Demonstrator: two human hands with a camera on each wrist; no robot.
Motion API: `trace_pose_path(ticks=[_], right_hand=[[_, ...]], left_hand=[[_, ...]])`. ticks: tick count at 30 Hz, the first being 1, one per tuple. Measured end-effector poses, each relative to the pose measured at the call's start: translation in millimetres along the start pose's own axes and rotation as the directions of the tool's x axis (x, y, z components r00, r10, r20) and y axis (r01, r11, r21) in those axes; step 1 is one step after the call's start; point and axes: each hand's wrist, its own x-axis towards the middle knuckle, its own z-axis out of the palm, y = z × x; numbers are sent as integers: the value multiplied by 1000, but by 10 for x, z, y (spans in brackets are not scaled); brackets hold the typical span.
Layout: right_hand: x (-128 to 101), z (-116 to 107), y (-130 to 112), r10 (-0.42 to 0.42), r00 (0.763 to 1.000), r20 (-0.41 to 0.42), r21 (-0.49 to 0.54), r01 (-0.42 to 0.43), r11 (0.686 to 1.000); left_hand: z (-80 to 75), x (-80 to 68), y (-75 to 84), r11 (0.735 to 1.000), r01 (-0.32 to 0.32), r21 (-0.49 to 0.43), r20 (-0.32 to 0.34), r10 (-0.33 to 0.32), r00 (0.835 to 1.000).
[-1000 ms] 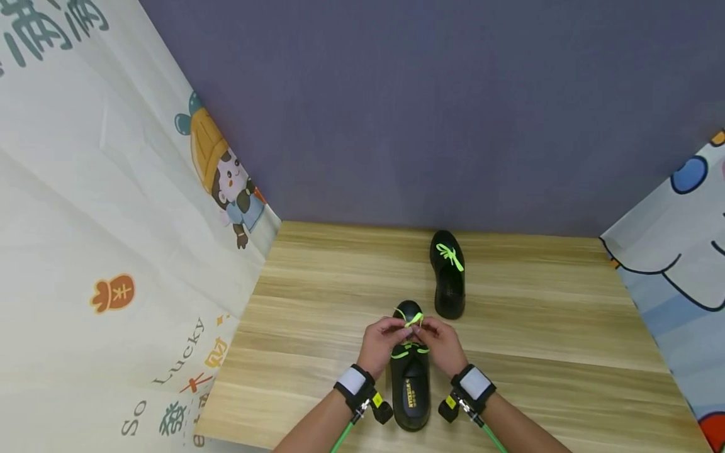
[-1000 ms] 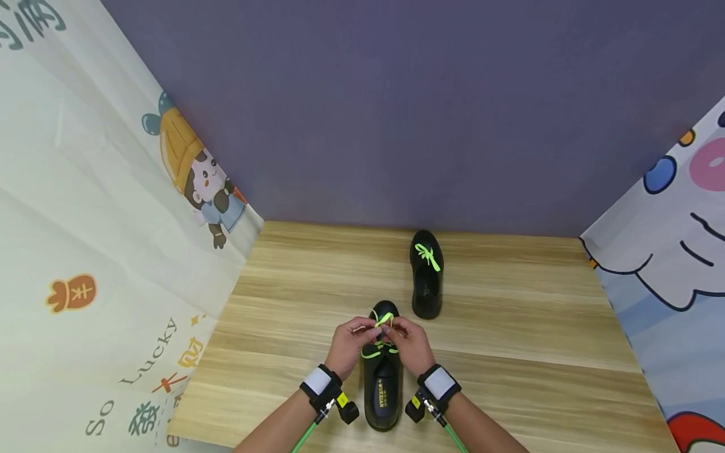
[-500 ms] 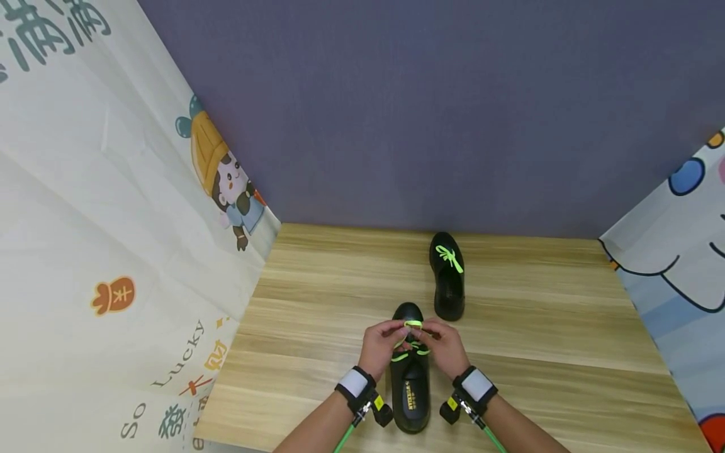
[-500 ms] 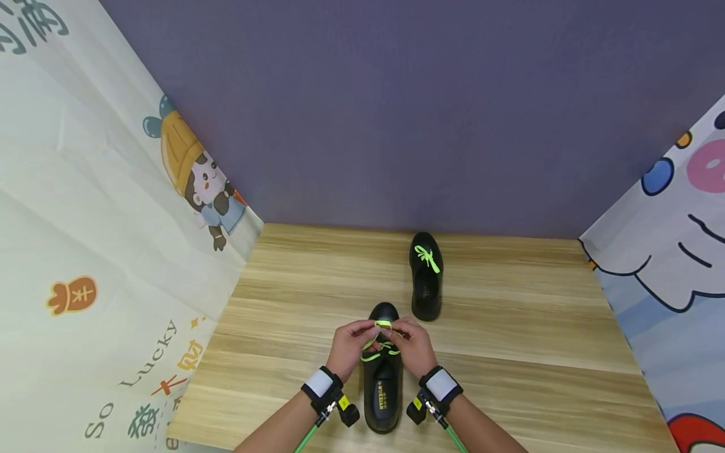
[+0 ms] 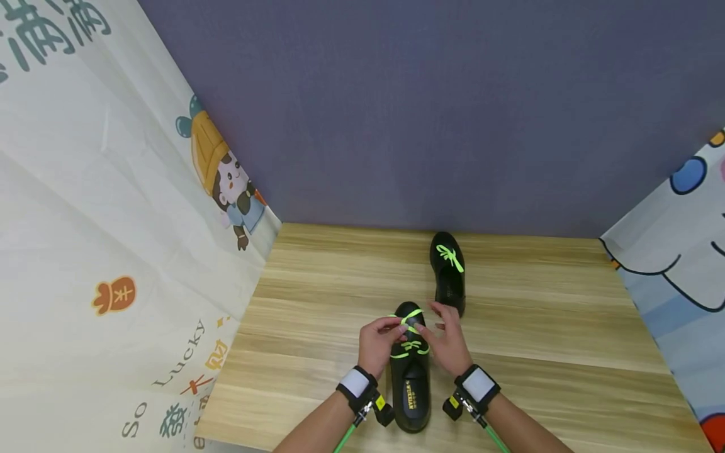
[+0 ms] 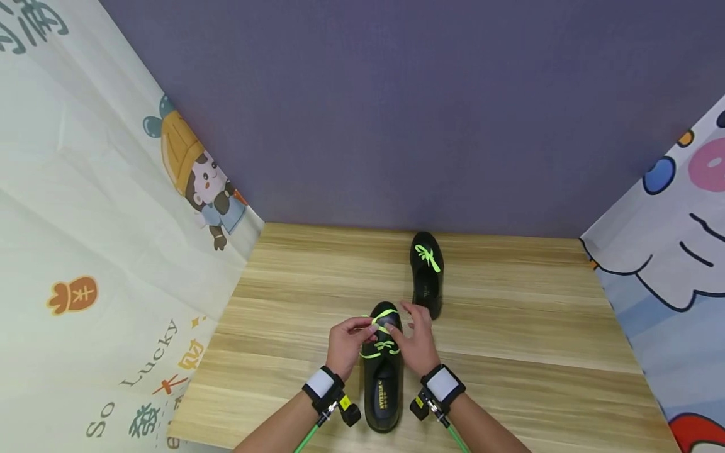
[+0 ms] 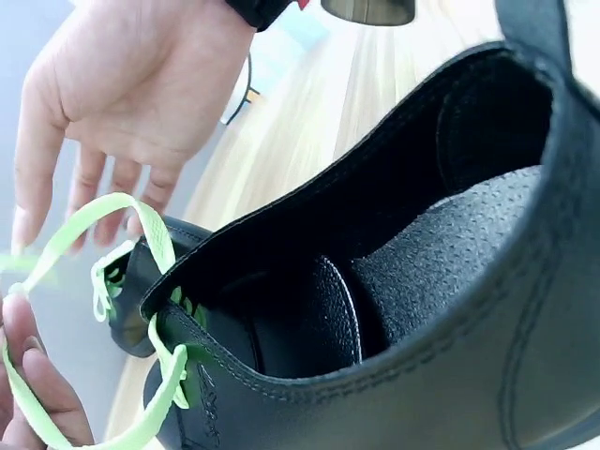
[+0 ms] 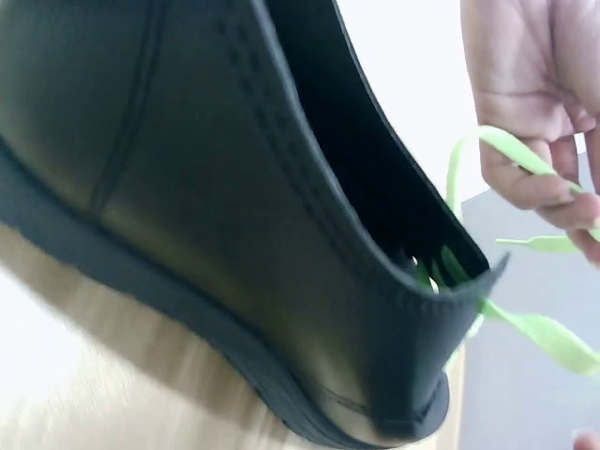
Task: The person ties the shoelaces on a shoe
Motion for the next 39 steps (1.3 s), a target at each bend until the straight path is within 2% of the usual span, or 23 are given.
trace_pose_path(ticks=[3, 8, 13, 18, 20, 26, 30, 35, 37, 39], right_hand=[[-4, -16, 8, -116, 993, 5, -72, 116, 991], [-19, -10, 4, -256, 962, 97, -115, 266, 957], [-5, -1, -29, -305, 941, 149, -130, 325, 937], [15, -23, -71, -289, 941, 176, -147, 315, 938], [17, -35, -74, -257, 946, 196, -154, 289, 945], [9, -51, -65, -95, 966, 241, -115, 126, 985], [-7, -48, -56, -17, 964, 264, -51, 32, 998], [-39, -74, -48, -1, 946, 324, 57, -18, 998], [-53, -84, -45, -18, 943, 332, 91, -12, 996], [-69, -86, -40, -61, 944, 325, 89, 33, 995]], left_hand=[[-3, -4, 1, 1000, -15, 1, 11, 15, 1000], [-19, -11, -15, 998, -37, 41, 34, 36, 999], [-32, -13, -36, 995, -53, 79, 57, 48, 997], [-31, -13, -19, 995, -57, 76, 70, 52, 996], [-28, -18, 0, 994, -59, 91, 67, 53, 996], [-25, -16, -3, 989, -68, 129, 56, 62, 997], [-31, -11, -16, 981, -66, 185, 53, 57, 997], [-47, -4, -46, 975, -61, 212, 62, 49, 997], [-56, -5, -58, 974, -59, 217, 65, 46, 997], [-62, -6, -67, 972, -63, 225, 66, 49, 997]])
